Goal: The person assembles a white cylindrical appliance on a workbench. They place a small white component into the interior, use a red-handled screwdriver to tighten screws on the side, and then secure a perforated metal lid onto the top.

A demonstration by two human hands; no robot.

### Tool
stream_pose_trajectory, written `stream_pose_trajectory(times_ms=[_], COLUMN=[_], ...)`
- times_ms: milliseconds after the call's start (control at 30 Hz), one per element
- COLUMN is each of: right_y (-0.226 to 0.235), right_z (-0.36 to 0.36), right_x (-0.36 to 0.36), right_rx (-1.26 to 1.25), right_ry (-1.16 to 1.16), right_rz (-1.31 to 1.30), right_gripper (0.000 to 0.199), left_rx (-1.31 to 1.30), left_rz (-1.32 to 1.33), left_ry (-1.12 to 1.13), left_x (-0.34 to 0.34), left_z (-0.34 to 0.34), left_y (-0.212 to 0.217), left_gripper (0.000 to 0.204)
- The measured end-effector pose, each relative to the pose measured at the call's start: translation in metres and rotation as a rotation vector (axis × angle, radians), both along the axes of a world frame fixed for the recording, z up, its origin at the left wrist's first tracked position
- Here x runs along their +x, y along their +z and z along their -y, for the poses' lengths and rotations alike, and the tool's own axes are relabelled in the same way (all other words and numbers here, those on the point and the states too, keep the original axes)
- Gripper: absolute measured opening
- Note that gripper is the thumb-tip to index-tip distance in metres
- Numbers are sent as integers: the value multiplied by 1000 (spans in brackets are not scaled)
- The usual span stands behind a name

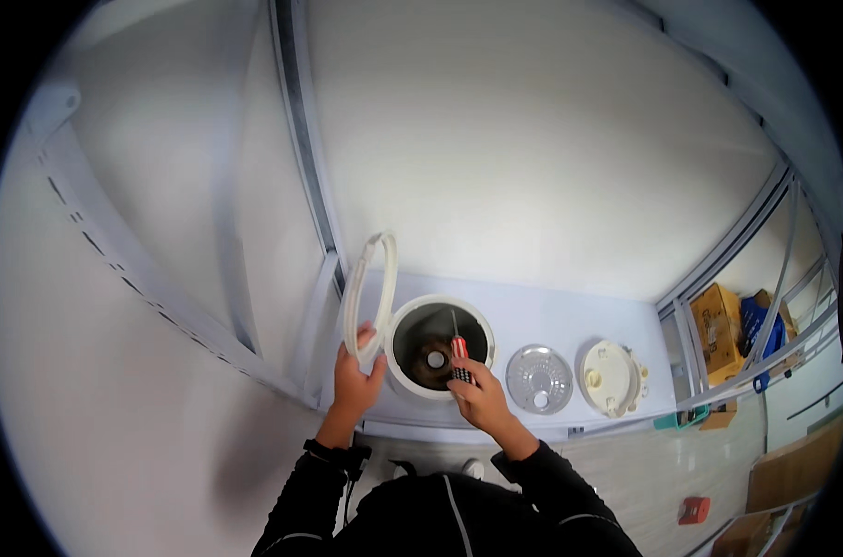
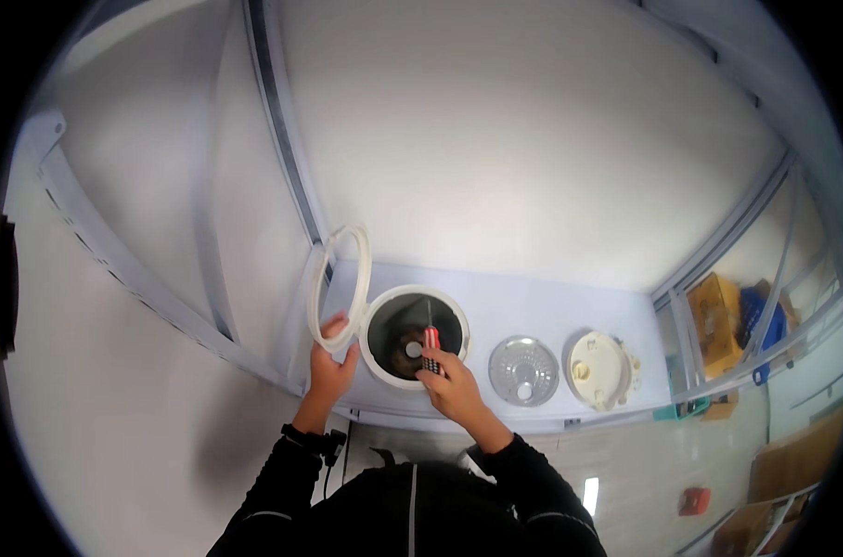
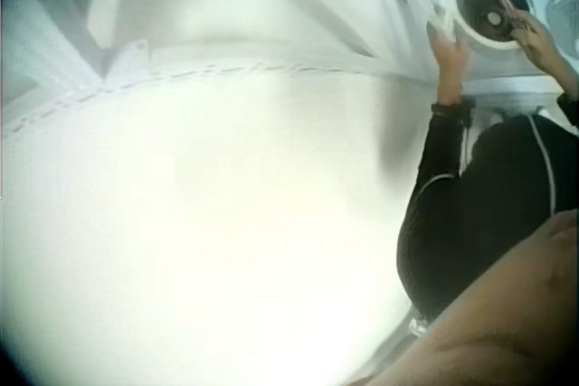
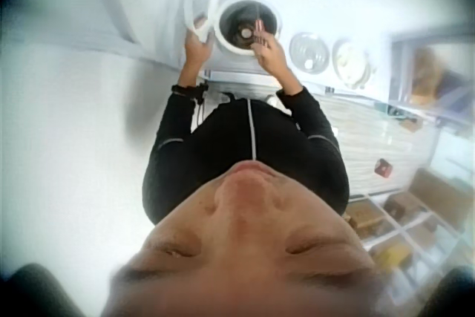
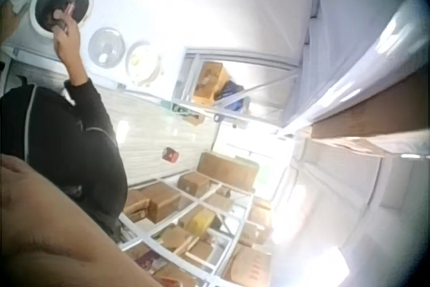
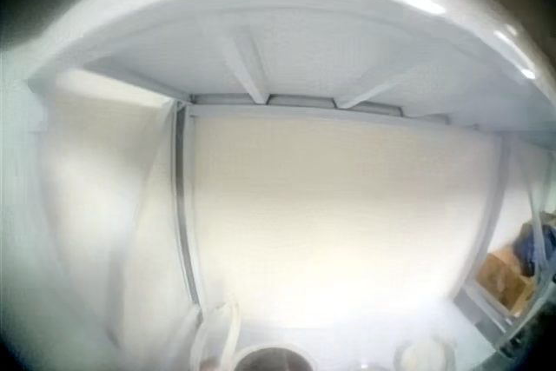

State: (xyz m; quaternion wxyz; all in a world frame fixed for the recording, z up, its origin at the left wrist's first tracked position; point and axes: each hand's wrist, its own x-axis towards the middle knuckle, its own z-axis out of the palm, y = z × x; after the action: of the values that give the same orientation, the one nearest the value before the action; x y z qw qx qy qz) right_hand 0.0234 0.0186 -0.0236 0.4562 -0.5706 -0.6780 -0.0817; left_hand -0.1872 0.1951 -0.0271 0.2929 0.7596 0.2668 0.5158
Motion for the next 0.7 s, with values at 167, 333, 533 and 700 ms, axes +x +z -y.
stream_pose_trajectory(times_ms=[167,333,533,700], right_y=[0,-3,30,69], right_z=[9,23,34,55], right_x=[35,59,62,50], right_rx=[67,139,504,545], right_ry=[-123,-279,-397,-301], right_rz=[75,31,-193,-207], right_gripper=[29,32,38,38], left_rx=[192,449,487,527], left_rz=[-192,-335,-312,-350], left_ry=[-128,-132,-294,-450], left_x=[4,5,13,23], left_z=[-1,7,25,38], left_y=[17,18,41,59], left_gripper=[30,17,19,20])
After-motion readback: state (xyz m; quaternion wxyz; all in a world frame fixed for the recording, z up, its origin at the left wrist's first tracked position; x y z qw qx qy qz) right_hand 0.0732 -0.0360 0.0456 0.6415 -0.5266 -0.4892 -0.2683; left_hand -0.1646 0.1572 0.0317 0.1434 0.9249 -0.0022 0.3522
